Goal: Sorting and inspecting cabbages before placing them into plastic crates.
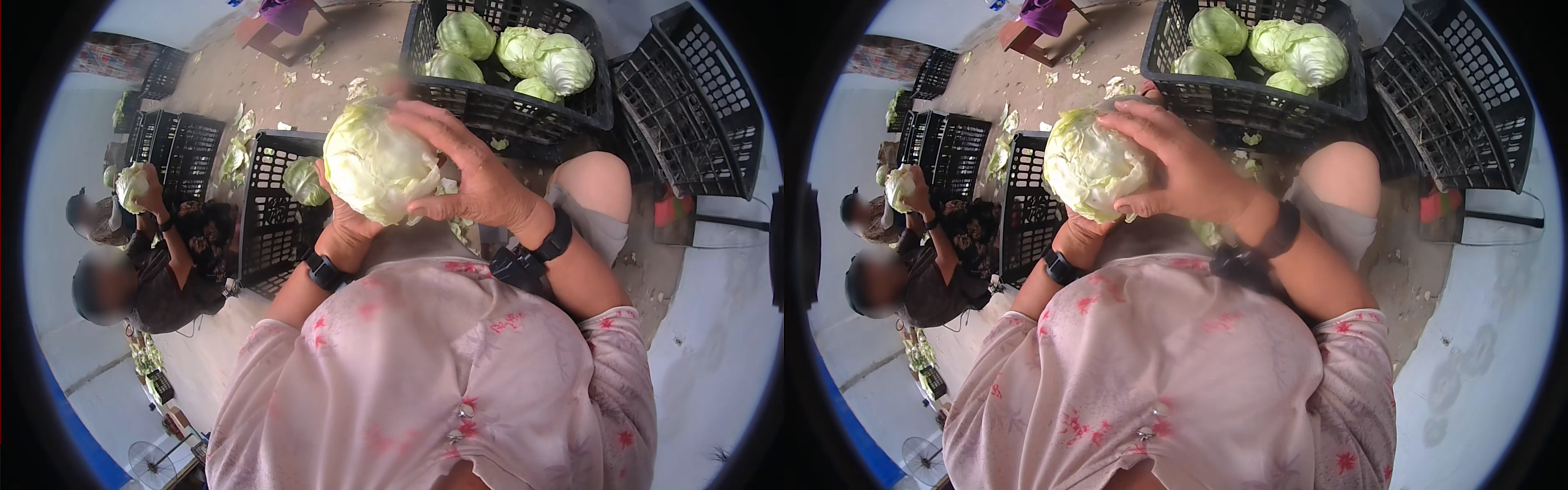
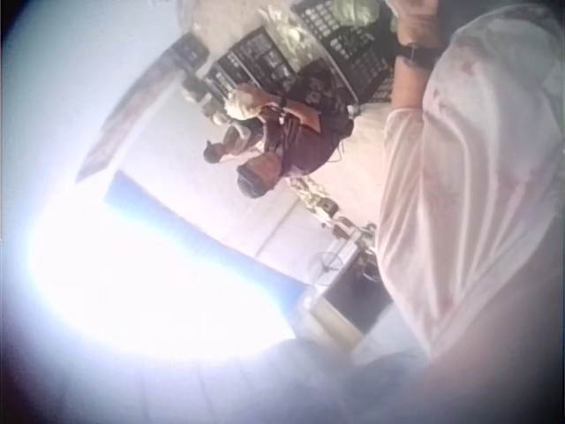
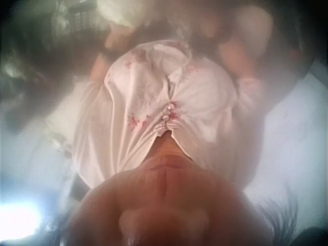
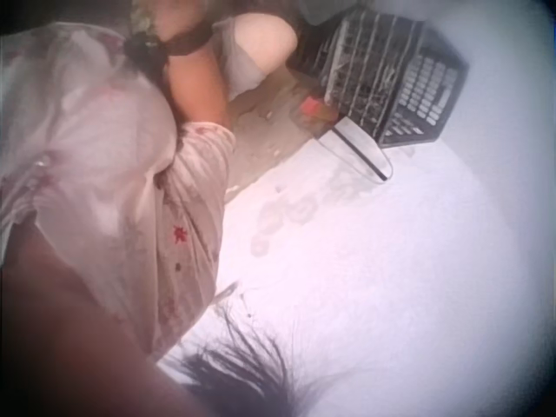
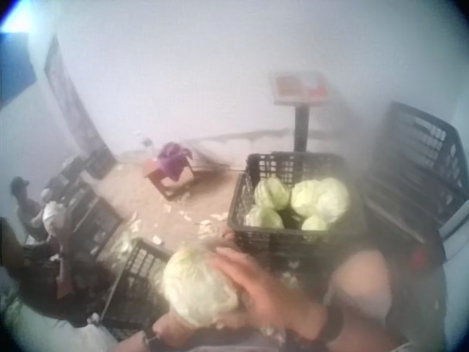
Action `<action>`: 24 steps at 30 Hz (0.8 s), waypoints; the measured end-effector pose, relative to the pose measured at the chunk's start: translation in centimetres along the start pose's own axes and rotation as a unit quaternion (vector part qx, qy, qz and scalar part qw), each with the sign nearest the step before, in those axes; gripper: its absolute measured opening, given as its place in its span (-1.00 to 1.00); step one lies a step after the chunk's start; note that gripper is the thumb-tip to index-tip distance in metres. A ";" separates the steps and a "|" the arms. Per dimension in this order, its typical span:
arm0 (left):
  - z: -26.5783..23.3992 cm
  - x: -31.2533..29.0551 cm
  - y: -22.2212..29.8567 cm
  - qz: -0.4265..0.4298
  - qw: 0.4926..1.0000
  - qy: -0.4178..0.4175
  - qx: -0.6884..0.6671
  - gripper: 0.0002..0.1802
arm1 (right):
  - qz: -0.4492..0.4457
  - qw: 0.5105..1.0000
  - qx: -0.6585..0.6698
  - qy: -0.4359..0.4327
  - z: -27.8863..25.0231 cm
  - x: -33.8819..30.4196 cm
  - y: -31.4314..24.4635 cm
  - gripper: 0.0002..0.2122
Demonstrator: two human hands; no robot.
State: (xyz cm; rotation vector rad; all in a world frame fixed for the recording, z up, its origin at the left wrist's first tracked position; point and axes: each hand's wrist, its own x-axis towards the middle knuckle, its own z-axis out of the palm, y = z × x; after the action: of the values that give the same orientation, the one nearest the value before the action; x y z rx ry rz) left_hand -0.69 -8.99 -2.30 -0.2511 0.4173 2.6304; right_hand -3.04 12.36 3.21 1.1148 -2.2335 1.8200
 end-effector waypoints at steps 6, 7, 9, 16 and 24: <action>2.0 0.6 -0.3 0.000 0.987 -0.082 -0.136 0.05 | -0.098 0.993 -0.067 0.024 -0.9 0.5 -0.8 -0.59; 2.3 0.8 -0.2 -0.002 0.987 -0.084 -0.139 0.05 | -0.088 0.993 -0.065 0.034 -1.1 0.5 -0.9 -0.66; 2.8 1.0 0.0 -0.012 0.997 -0.013 -0.076 -0.02 | -0.079 0.993 -0.070 0.044 -1.6 0.5 -1.2 -0.72; 1.7 0.6 1.3 0.009 0.972 -0.028 0.235 -0.25 | -0.077 0.991 -0.090 0.061 -1.3 0.8 -1.3 -0.79; 0.9 -0.2 1.9 0.023 0.828 -0.048 0.558 -0.34 | 0.233 0.950 0.207 0.026 -2.7 -0.2 2.1 -0.87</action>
State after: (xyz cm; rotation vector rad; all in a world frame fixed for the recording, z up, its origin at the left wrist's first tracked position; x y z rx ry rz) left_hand -1.53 -10.38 -0.90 0.2822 1.7926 1.9746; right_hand -5.10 14.93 2.25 0.5793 -2.2876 2.5584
